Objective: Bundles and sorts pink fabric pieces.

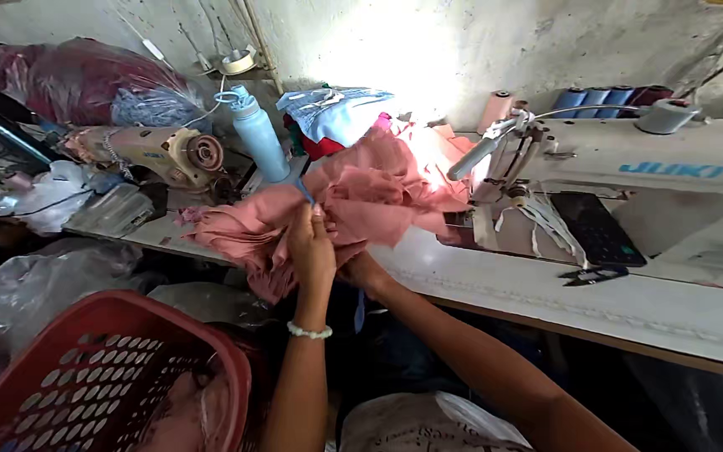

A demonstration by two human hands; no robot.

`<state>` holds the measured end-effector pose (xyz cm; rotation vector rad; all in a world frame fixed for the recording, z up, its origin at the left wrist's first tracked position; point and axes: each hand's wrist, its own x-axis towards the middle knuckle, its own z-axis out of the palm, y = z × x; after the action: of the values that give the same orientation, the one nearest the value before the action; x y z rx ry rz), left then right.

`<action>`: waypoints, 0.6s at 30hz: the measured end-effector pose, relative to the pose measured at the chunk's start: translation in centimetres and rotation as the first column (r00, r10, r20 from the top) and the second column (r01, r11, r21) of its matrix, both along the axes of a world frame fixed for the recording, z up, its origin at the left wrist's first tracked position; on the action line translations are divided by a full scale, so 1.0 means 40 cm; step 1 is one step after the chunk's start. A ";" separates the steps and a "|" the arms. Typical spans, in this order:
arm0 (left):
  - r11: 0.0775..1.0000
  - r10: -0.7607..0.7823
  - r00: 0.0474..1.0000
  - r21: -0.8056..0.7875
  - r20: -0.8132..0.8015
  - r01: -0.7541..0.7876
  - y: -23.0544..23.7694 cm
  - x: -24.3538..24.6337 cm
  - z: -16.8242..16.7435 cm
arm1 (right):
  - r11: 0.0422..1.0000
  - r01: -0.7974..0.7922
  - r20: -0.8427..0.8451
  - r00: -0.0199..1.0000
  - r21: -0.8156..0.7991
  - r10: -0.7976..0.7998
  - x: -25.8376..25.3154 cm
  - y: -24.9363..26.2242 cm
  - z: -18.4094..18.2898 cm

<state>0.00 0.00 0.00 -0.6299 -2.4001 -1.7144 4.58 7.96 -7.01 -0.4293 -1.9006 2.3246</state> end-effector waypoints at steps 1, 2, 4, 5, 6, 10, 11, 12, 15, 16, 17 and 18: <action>0.997 0.001 1.000 -0.083 -0.031 -0.003 0.002 -0.025 -0.043 | 0.978 -0.055 0.065 0.997 0.202 0.043 0.019 0.008 -0.017; 0.992 -0.001 0.997 -0.130 -0.077 -0.009 -0.001 -0.048 -0.094 | 0.916 -0.134 0.131 0.987 0.378 0.090 0.038 0.022 -0.030; 0.992 0.014 0.980 -0.122 -0.196 -0.038 -0.020 -0.072 -0.168 | 0.738 -0.265 0.219 0.962 0.620 0.162 0.078 0.059 -0.018; 0.995 0.012 0.979 -0.090 -0.202 -0.031 -0.032 -0.073 -0.175 | 0.645 -0.299 0.245 0.954 0.703 0.176 0.097 0.074 0.008; 0.997 -0.001 0.980 -0.070 -0.197 -0.013 -0.046 -0.071 -0.178 | 0.552 -0.322 0.266 0.947 0.769 0.181 0.118 0.084 0.041; 0.988 -0.153 0.945 -0.052 -0.289 0.144 -0.096 -0.087 -0.204 | 0.129 -0.083 0.038 0.946 0.988 0.321 0.168 0.120 0.146; 0.978 -0.208 0.932 -0.063 -0.298 0.198 -0.111 -0.092 -0.204 | 0.047 -0.001 -0.017 0.923 0.999 0.384 0.165 0.129 0.161; 0.966 -0.257 0.920 -0.081 -0.295 0.244 -0.125 -0.092 -0.200 | -0.017 0.067 -0.053 0.894 0.998 0.444 0.157 0.133 0.174; 0.939 -0.338 0.915 -0.144 -0.222 0.312 -0.147 -0.064 -0.161 | -0.088 0.223 -0.130 0.796 0.971 0.591 0.104 0.124 0.205; 0.938 -0.333 0.930 -0.156 -0.154 0.310 -0.148 -0.044 -0.143 | -0.071 0.254 -0.152 0.754 0.965 0.639 0.080 0.118 0.213; 0.940 -0.316 0.947 -0.156 -0.061 0.304 -0.148 -0.021 -0.123 | -0.042 0.268 -0.169 0.712 0.963 0.681 0.055 0.111 0.217; 0.945 -0.295 0.954 -0.133 0.048 0.299 -0.148 0.000 -0.107 | -0.008 0.264 -0.180 0.678 0.964 0.713 0.031 0.103 0.217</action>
<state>0.00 -5.94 -4.27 -1.0434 -2.5692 -1.6757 5.81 12.09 1.67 0.9428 -2.5325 0.2674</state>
